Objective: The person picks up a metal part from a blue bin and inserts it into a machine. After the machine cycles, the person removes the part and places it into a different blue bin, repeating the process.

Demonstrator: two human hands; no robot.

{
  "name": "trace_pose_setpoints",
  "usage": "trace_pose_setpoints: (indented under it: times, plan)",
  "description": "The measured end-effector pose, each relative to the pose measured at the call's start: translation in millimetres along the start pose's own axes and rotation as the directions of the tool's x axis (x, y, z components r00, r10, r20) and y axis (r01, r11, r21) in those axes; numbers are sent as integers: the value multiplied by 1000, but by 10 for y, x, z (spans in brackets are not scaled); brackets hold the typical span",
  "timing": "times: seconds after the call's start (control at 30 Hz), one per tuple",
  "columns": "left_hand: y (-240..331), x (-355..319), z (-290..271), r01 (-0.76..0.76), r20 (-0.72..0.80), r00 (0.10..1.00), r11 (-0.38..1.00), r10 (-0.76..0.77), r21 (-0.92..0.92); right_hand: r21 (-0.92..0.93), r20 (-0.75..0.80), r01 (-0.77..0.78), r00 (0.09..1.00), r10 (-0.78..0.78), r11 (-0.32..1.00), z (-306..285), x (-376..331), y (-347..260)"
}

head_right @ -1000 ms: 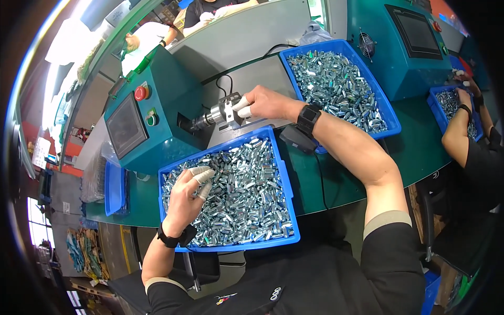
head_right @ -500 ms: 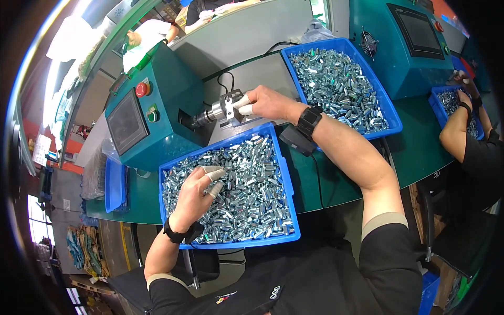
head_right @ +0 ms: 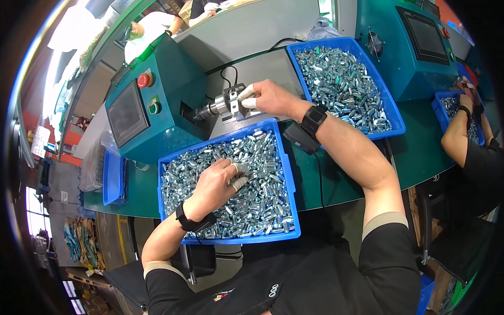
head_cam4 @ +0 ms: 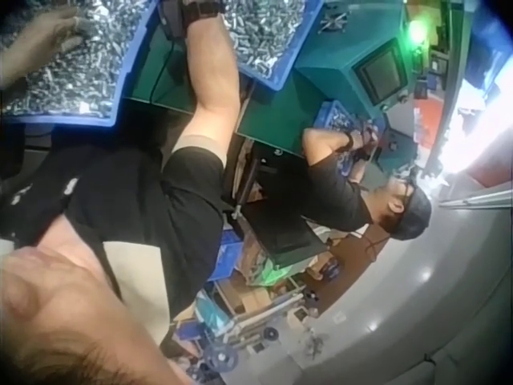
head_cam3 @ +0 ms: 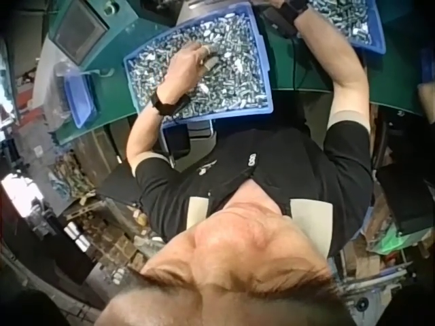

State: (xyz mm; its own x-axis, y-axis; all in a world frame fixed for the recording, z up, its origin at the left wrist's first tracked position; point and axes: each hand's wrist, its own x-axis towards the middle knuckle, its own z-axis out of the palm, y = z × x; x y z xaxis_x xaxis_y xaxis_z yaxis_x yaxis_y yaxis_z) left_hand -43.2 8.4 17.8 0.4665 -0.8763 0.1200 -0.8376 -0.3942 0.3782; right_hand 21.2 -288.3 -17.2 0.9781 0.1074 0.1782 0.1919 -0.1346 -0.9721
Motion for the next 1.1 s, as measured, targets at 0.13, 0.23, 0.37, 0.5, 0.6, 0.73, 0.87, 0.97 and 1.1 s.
trace_pose_setpoints:
  times: [0.13,0.23,0.37,0.5,0.6,0.73,0.87,0.97,1.1]
  plan:
    - [-28,49,59,-9,-20,1000,1000,10,21,57,-168,-104,979,112,993,-83,-34,-3]
    - [-52,49,86,-23,-33,999,1000,24,17,-87,-228,-228,952,203,970,-141,12,-116]
    - [-63,32,104,-8,-30,1000,1000,9,29,-434,-345,-238,935,84,869,19,59,-280]
    - [-53,10,148,1,-63,998,999,2,41,-770,-365,-161,905,-219,617,201,95,-357]
    - [12,24,136,14,-67,998,998,-10,61,-829,-319,-179,930,-185,529,239,137,-444]
    - [70,45,133,25,-36,999,995,-22,93,-877,-286,-164,933,-218,451,278,207,-560]
    - [-8,20,173,31,-24,999,994,-29,109,-895,-248,-146,948,-198,422,159,101,-804]
    - [-29,18,152,33,-36,999,997,-31,72,-905,-288,-234,952,-106,355,-264,-181,-725]
    - [-11,64,128,-2,-57,998,999,4,40,-869,-469,-445,880,-77,217,-999,-917,-478]
